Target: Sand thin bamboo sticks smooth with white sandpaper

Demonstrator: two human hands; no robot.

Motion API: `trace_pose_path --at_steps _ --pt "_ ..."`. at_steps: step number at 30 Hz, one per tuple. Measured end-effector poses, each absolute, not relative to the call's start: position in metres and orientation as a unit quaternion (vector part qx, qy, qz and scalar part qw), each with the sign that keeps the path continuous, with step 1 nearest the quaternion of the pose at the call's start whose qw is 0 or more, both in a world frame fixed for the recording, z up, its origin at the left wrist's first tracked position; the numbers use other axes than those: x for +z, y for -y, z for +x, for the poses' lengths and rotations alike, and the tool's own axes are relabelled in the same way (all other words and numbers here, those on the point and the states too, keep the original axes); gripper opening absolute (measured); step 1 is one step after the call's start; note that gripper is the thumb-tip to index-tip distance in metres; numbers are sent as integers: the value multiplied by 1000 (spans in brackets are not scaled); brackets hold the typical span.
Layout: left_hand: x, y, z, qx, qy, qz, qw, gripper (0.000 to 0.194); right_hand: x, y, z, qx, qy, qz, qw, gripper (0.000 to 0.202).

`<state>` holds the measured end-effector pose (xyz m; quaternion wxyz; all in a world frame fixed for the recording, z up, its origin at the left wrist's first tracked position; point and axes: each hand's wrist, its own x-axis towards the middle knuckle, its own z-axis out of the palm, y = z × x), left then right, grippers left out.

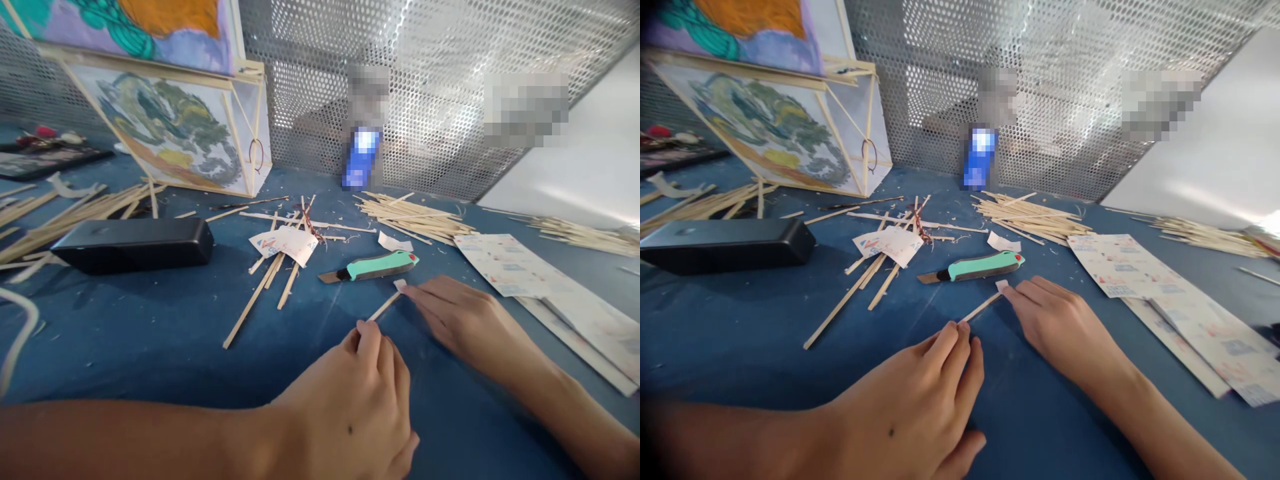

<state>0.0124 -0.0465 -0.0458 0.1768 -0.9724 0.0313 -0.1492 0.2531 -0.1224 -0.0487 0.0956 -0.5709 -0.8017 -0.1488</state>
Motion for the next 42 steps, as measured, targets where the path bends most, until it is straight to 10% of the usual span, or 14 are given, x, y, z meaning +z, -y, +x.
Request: trace_pose_path --at_steps 22,35,42 --pt "-46 47 12 -157 -33 -970 182 58 -47 121 242 -147 807 -559 121 31" --pt "-48 46 11 -163 -28 -971 171 59 -44 114 238 70 665 -660 343 15" --pt "-14 32 17 -105 53 -992 -53 33 -31 114 238 123 662 -636 377 19"
